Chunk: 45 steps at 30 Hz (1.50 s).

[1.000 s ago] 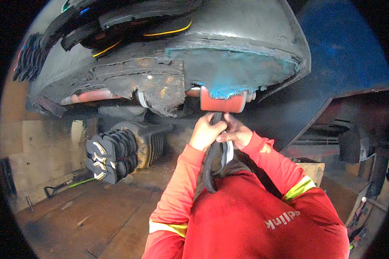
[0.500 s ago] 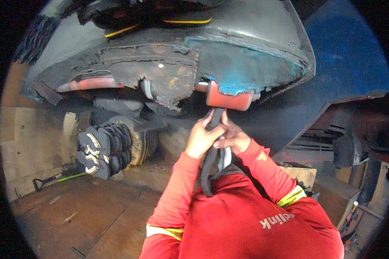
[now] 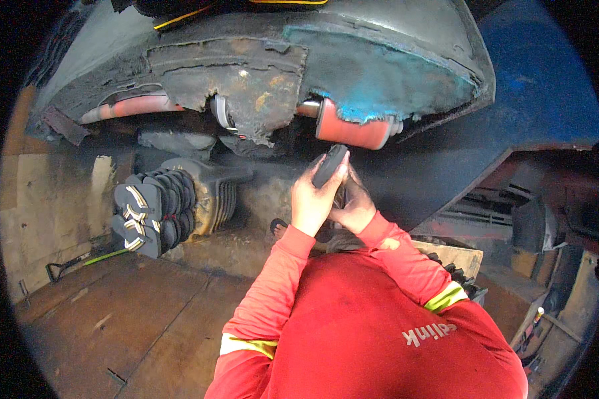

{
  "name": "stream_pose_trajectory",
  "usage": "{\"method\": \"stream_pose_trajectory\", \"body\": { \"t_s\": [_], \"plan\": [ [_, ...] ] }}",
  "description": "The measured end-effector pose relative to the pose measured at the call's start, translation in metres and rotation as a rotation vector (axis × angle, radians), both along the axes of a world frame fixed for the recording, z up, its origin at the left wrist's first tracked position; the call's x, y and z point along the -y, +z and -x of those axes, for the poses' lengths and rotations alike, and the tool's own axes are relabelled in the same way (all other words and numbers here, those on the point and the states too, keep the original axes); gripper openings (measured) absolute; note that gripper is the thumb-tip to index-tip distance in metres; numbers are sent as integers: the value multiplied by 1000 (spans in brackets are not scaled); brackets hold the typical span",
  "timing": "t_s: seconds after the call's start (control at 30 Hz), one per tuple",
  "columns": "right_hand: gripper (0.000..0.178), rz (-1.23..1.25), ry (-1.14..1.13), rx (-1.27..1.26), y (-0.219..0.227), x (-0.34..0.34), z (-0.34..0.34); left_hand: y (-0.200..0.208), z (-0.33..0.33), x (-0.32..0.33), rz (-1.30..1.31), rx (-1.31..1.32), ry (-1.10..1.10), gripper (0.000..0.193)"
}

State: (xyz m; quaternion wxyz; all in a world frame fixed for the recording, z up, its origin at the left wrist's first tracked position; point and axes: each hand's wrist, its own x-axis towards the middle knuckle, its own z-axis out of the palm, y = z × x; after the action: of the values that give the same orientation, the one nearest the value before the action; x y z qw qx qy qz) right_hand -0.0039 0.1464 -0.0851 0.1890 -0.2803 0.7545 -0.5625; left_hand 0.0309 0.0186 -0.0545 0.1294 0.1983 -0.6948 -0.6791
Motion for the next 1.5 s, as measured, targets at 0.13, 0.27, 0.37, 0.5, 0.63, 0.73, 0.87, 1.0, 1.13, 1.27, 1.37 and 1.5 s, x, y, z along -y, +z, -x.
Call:
{"method": "stream_pose_trajectory", "body": {
  "t_s": [0.13,0.27,0.37,0.5,0.63,0.73,0.87,1.0,1.13,1.27,1.37,1.5],
  "plan": [
    [87,-15,71,562,-6,1,0,24,7,9,424,218,39,55],
    [83,172,96,686,-2,-2,0,37,8,15,621,311,29,56],
    [85,289,143,812,-1,-5,7,32,19,12,699,294,-7,54],
    [87,276,88,1053,-2,-12,33,23,40,4,751,358,-42,51],
    [86,305,114,1020,3,-15,36,24,36,2,616,349,-9,49],
    [87,232,151,850,11,-15,28,30,23,3,579,343,0,47],
    [83,221,177,778,23,-19,22,31,10,0,542,268,1,47],
    [82,30,151,464,33,-25,13,26,3,-7,378,116,53,48],
    [75,-129,51,-17,47,-23,-1,21,-7,-8,107,11,18,45],
    [67,-192,-46,-231,56,-12,-6,22,-10,-5,24,-3,-55,30],
    [64,-360,-52,-268,54,-6,-7,28,-4,-1,155,-67,24,39],
    [66,-121,86,258,42,0,-5,43,6,7,517,91,15,39]
  ]
}}
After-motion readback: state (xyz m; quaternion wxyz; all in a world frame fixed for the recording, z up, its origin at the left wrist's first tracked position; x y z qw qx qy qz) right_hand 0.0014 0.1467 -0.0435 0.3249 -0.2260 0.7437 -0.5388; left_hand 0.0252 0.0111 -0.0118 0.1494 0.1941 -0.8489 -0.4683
